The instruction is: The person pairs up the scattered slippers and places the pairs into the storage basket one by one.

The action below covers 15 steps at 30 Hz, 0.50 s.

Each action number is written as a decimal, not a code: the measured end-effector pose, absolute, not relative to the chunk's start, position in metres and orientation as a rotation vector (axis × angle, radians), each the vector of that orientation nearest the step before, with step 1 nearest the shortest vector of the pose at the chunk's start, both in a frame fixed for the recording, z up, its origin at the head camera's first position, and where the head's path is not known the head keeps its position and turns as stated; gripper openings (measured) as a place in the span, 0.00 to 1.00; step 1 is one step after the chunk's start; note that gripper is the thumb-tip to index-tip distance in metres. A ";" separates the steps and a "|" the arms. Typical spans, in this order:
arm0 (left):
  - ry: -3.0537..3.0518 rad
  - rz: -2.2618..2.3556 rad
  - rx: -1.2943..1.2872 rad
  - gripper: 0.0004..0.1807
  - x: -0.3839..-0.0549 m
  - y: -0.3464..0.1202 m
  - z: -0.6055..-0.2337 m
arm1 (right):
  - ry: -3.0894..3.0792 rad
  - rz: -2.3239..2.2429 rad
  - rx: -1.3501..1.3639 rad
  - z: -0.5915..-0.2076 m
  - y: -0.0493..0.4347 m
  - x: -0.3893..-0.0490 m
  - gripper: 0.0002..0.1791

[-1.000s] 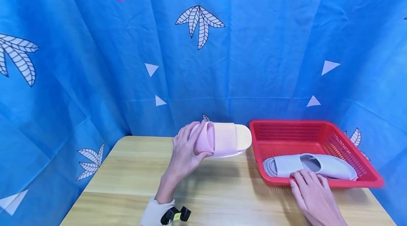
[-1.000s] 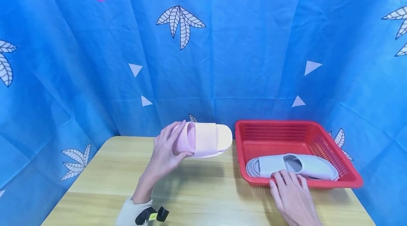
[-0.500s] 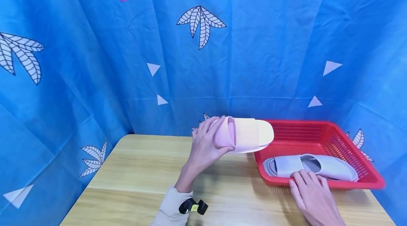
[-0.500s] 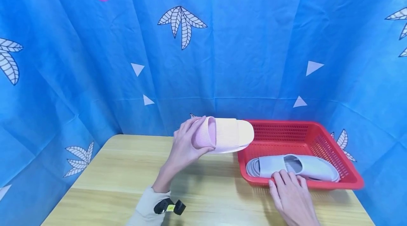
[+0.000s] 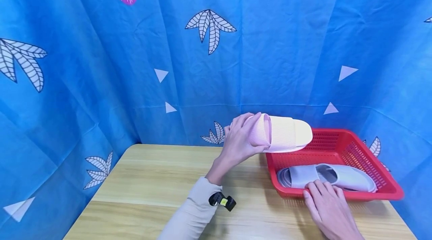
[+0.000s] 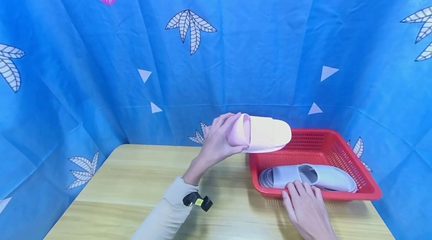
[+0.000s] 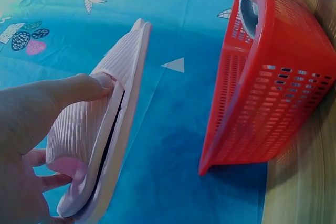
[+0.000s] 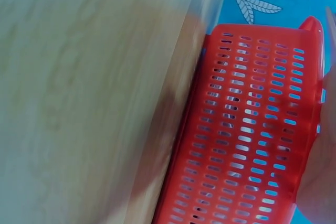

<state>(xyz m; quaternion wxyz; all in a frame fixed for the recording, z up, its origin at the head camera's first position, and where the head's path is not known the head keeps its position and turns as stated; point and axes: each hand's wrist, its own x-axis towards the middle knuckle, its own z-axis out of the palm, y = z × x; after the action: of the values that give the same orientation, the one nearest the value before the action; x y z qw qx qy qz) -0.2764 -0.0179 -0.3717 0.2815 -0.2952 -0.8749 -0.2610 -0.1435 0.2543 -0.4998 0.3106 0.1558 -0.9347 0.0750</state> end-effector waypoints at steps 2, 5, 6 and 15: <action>-2.349 -0.712 -0.797 0.54 -0.279 -0.013 -0.372 | -2.458 0.204 0.419 -0.500 0.254 -0.143 0.03; -2.366 -0.727 -0.803 0.53 -0.282 -0.005 -0.373 | -2.457 0.209 0.416 -0.500 0.254 -0.143 0.03; -2.376 -0.728 -0.804 0.53 -0.284 -0.002 -0.373 | -2.463 0.211 0.411 -0.500 0.253 -0.143 0.03; -2.505 -0.752 -0.775 0.54 -0.295 0.033 -0.377 | -2.507 0.224 0.447 -0.499 0.244 -0.145 0.04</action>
<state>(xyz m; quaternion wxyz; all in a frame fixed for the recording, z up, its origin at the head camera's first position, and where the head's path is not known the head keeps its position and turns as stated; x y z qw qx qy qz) -0.2946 0.0325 -0.3774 0.2054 -0.2782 -0.8987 -0.2698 -0.1450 0.2443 -0.4988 0.2884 0.1674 -0.9390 0.0840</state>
